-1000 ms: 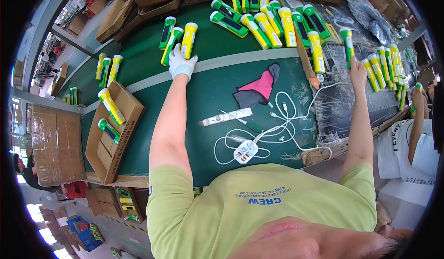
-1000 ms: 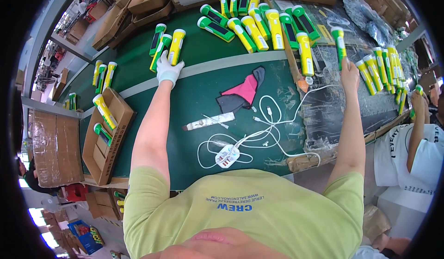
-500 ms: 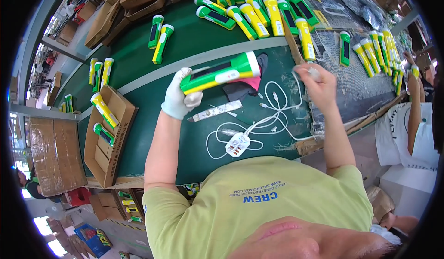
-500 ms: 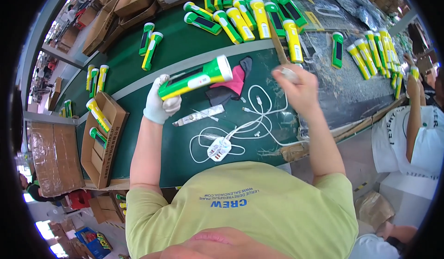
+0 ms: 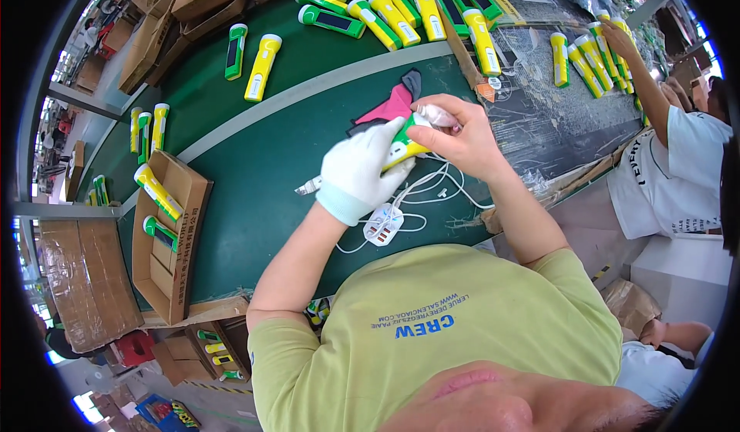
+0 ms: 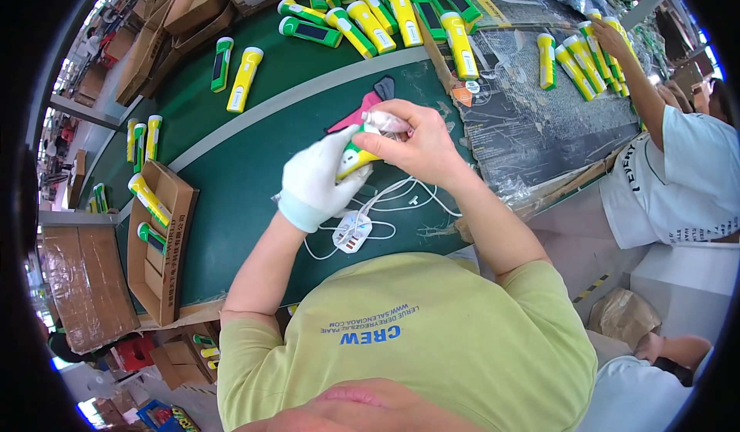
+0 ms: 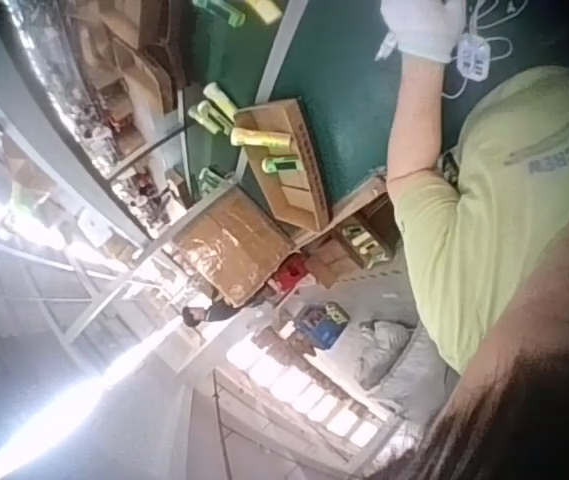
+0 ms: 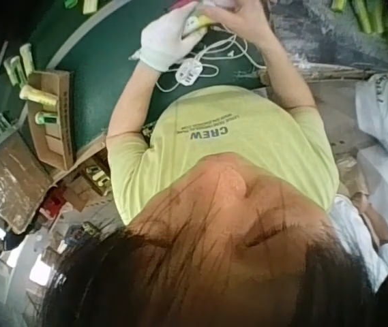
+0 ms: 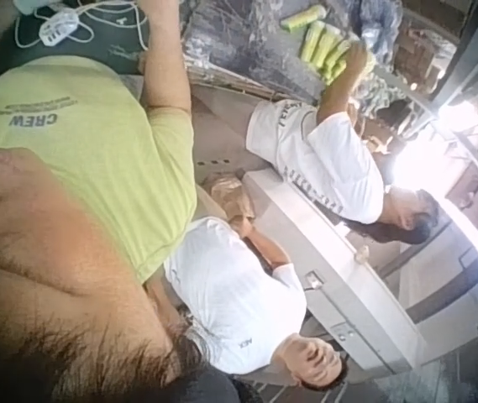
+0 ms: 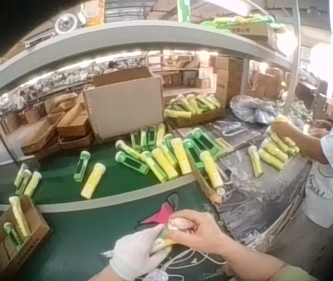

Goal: Picking up assembled flashlights, switching them on to verify the bulb works, and placing them back on the line.

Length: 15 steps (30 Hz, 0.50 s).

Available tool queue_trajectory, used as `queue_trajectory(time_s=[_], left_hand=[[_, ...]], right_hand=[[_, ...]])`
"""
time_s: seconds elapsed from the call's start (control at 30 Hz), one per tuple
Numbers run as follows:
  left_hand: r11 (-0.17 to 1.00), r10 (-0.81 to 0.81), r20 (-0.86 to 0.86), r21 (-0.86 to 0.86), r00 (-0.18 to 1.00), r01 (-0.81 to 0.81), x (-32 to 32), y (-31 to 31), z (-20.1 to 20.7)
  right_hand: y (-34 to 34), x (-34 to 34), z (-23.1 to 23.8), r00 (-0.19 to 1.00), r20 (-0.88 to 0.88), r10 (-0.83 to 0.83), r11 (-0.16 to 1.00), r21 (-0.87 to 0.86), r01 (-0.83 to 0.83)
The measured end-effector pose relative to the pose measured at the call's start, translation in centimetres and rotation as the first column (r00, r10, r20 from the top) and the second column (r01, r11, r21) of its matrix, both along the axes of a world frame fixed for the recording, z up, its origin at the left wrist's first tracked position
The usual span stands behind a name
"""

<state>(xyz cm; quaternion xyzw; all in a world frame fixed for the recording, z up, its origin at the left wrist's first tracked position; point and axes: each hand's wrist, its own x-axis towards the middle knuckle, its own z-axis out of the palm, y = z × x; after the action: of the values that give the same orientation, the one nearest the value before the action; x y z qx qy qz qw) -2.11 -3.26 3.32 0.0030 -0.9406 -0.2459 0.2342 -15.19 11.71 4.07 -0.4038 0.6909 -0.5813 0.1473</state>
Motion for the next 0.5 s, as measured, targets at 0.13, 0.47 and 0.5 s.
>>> queue_trajectory(time_s=[0.13, 0.47, 0.5], left_hand=[[-0.05, -0.059, 0.101, 0.993, 0.993, -0.104, -1.2, -2.2, -4.0], [-0.263, 0.044, 0.129, 0.958, 0.991, -0.113, 0.0, -1.7, -4.3], [-0.248, 0.042, 0.123, 0.963, 0.991, -0.109, -0.1, -1.5, -4.5]], right_hand=[[0.5, -0.7, 0.3, 0.987, 0.144, -0.065, 0.985, -0.148, 0.087], [0.7, 2.6, -0.7, 0.99, 0.136, -0.028, 0.995, -0.088, 0.04], [0.1, 3.0, -0.9, 0.989, 0.147, -0.031, 0.996, -0.079, 0.043]])
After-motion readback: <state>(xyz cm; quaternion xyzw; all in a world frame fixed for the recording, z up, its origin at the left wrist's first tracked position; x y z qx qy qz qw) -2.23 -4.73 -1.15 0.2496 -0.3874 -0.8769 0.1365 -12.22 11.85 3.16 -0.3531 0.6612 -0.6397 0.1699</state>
